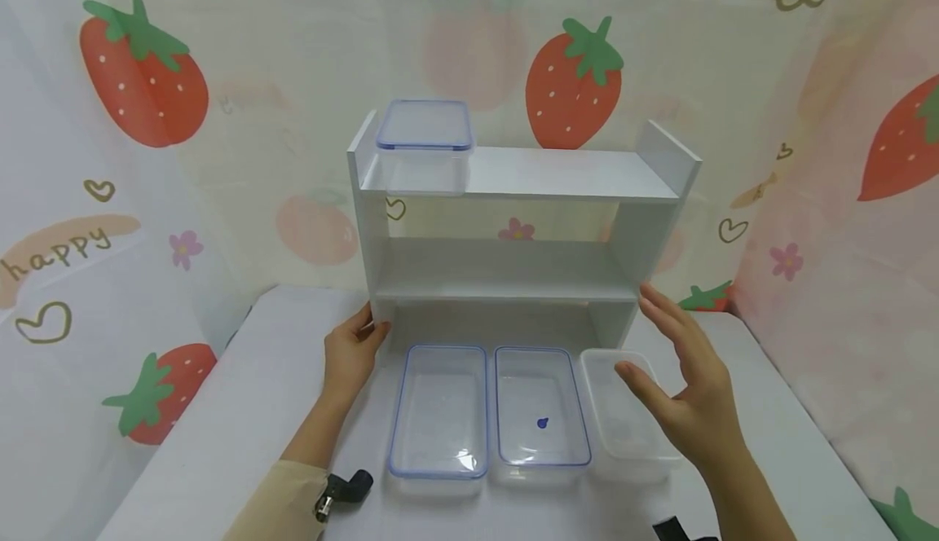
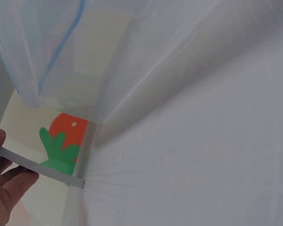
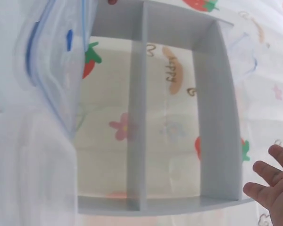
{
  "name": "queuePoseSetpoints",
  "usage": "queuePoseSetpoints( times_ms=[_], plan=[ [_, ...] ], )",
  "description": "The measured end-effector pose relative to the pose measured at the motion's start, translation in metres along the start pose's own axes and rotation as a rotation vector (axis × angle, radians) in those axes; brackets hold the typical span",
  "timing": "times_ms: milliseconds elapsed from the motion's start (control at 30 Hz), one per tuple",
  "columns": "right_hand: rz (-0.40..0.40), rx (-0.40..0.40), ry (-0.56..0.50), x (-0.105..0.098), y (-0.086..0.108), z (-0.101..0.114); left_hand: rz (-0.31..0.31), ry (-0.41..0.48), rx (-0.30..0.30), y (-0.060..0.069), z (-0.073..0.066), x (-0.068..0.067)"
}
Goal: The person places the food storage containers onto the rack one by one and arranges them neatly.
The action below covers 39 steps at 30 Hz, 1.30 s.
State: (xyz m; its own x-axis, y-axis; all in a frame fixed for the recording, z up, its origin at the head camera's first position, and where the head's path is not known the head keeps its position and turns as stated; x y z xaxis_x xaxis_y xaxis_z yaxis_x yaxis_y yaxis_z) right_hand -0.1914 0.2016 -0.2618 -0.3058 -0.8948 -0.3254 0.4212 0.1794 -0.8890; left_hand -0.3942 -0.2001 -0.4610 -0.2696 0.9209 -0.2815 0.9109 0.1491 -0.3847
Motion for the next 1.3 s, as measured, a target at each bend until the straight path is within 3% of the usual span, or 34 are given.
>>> queuePoseSetpoints(
  times_ms=[400, 667, 800, 1300],
  plan=[
    [0.029, 0.174, 0.069, -0.008, 0.040, -0.030, -0.006, 0.008, -0.009, 0.002, 0.002, -0.001],
    [0.135, 0.376, 0.175, -0.015, 0.094, -0.085, 0.000, 0.016, -0.021, 0.002, 0.001, 0.001],
    [0.186, 0.432, 0.189, -0.016, 0.112, -0.101, -0.003, 0.010, -0.023, 0.002, 0.001, 0.002],
    [0.337, 0.468, 0.065, -0.003, 0.161, -0.132, 0.005, 0.008, -0.019, 0.000, 0.000, -0.001]
  ],
)
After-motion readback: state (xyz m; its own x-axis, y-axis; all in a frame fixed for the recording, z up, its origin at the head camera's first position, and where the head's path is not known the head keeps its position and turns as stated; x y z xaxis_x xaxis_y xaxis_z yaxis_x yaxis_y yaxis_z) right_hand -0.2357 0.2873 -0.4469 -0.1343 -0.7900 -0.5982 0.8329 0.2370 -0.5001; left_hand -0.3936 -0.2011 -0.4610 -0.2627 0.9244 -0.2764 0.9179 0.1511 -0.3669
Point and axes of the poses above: each hand's wrist, its own y-axis away from the middle knuckle, its own x-axis out of the palm, z = x × y, the point moved 9 cm from there along -y, towards the middle knuckle, and after that the axes turned 2 degrees about -x, right-handed, at the moved point
